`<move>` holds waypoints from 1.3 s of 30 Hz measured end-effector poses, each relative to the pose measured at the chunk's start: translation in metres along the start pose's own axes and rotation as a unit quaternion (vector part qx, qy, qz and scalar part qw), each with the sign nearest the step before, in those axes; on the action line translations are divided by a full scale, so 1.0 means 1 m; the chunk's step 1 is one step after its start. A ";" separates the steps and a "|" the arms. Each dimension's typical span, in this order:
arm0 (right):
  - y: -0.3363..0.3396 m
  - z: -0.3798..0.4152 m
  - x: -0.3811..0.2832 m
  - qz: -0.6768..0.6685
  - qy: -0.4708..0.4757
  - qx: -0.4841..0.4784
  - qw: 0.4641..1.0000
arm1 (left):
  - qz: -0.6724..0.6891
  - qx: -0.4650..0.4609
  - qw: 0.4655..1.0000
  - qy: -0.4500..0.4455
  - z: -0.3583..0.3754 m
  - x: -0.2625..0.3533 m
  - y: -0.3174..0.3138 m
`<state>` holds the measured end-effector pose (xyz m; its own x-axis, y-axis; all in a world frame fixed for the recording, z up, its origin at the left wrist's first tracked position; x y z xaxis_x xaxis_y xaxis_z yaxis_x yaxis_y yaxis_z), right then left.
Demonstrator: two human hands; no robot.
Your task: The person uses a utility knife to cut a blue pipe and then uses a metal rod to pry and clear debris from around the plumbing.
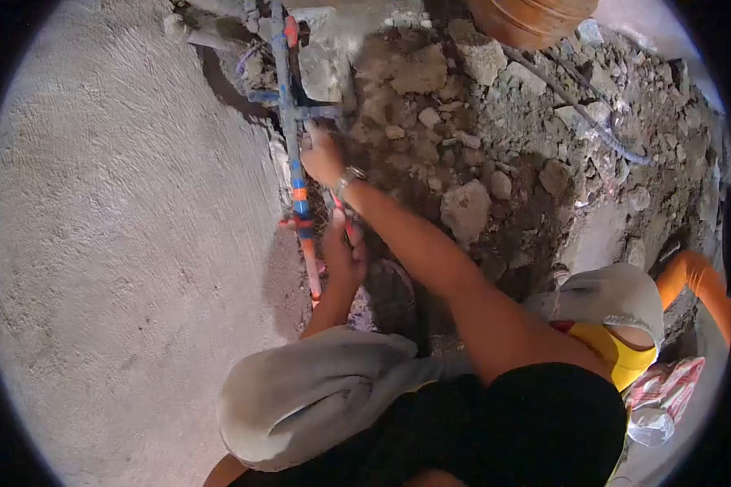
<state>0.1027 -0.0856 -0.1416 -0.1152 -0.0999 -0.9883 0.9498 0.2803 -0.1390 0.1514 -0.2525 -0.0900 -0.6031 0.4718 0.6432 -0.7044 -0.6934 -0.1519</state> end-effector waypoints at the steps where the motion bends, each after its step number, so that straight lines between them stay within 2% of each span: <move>1: 0.003 0.006 0.001 0.002 0.001 -0.002 1.000 | 0.007 0.001 1.000 -0.018 -0.004 0.003 -0.004; 3: 0.012 0.016 -0.014 0.017 0.085 0.054 0.995 | -0.004 -0.013 1.000 -0.014 0.010 -0.002 -0.006; 5: 0.011 0.009 -0.013 -0.027 0.002 0.010 1.000 | -0.017 -0.023 1.000 -0.006 0.000 -0.001 -0.008; 7: 0.003 0.000 -0.004 -0.023 -0.039 0.001 0.999 | -0.010 -0.007 1.000 -0.009 -0.011 -0.002 0.002; 8: 0.002 -0.004 -0.006 0.007 -0.027 0.017 0.999 | -0.010 0.000 1.000 -0.001 -0.006 -0.013 0.010; 9: 0.001 0.003 -0.001 0.008 -0.025 0.015 1.000 | -0.078 0.001 0.995 -0.065 -0.008 -0.015 0.012; 10: 0.002 0.010 0.001 -0.005 0.025 0.035 0.999 | -0.142 -0.001 0.981 -0.134 -0.010 -0.009 0.006; 11: 0.004 0.011 0.002 -0.020 0.081 0.057 0.995 | -0.138 -0.010 0.979 -0.147 -0.010 -0.003 0.001; 13: 0.011 0.002 -0.010 0.030 0.065 0.023 0.997 | 0.013 -0.035 0.999 -0.001 -0.001 -0.005 -0.002; 15: 0.007 0.004 0.001 -0.010 -0.143 -0.027 0.989 | -0.028 -0.034 0.999 -0.025 0.001 -0.007 0.003; 17: 0.010 0.003 -0.004 -0.008 -0.124 -0.055 0.991 | 0.003 -0.031 0.999 -0.026 -0.009 -0.010 0.002; 19: 0.006 0.002 0.014 0.038 0.123 0.062 0.990 | -0.013 -0.026 0.999 -0.031 -0.003 0.000 -0.008; 21: 0.009 0.004 0.011 0.078 0.137 0.022 0.987 | -0.018 -0.003 0.999 -0.030 0.002 0.001 -0.007; 22: 0.012 0.006 0.007 -0.032 0.017 -0.031 0.999 | -0.035 0.008 0.999 -0.023 0.001 -0.002 -0.002; 24: 0.019 0.009 -0.005 -0.123 -0.111 -0.118 0.979 | -0.036 0.013 0.999 -0.034 -0.004 0.002 0.005; 25: 0.023 0.012 -0.013 -0.112 -0.099 -0.130 0.980 | -0.044 0.000 0.999 -0.030 -0.003 0.001 0.007; 27: 0.034 0.017 -0.023 -0.028 0.008 -0.138 0.990 | -0.034 -0.016 0.999 -0.034 -0.003 0.002 0.012; 28: 0.035 0.017 -0.005 0.092 0.045 -0.127 0.987 | -0.034 -0.017 0.999 -0.023 -0.004 0.000 0.016; 29: 0.042 0.019 -0.009 0.107 0.054 -0.137 0.983 | -0.034 -0.019 0.999 -0.011 -0.005 -0.001 0.017; 31: 0.056 0.021 -0.012 0.223 0.003 -0.211 0.952 | -0.029 -0.003 0.999 -0.023 -0.004 -0.001 0.014; 32: 0.065 0.018 -0.018 0.215 0.047 -0.225 0.949 | -0.040 -0.009 0.998 -0.039 -0.007 -0.004 0.017; 33: 0.073 0.018 -0.032 0.229 0.053 -0.233 0.944 | -0.053 -0.013 0.997 -0.057 -0.010 -0.007 0.019; 35: 0.091 0.025 -0.083 0.281 0.091 -0.160 0.942 | -0.014 -0.037 0.998 -0.049 -0.007 -0.009 0.015; 36: 0.097 0.023 -0.092 0.290 0.093 -0.168 0.938 | -0.008 -0.043 0.998 -0.050 -0.005 -0.009 0.013; 37: 0.104 0.015 -0.103 0.252 0.089 -0.110 0.957 | -0.003 -0.050 0.997 -0.054 -0.006 -0.008 0.011; 38: 0.113 0.009 -0.113 0.211 0.086 -0.051 0.972 | -0.033 -0.007 0.999 -0.037 -0.011 -0.010 0.013; 39: 0.118 0.011 -0.130 0.215 0.087 -0.057 0.971 | -0.025 -0.006 0.999 -0.036 -0.010 -0.010 0.012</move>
<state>0.2328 -0.0500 -0.0288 0.2291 0.2096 -0.9506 0.8837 0.3646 0.2934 0.1446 -0.2599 -0.1059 -0.5382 0.4649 0.7030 -0.7382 -0.6624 -0.1272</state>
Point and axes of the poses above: each hand's wrist, its own z-axis away from the middle knuckle, its own y-axis out of the back of the hand, x = y × z, the point moved 3 cm from there along -z, towards the middle knuckle, and after that the axes turned 10 degrees about -z, right-handed, at the moved point
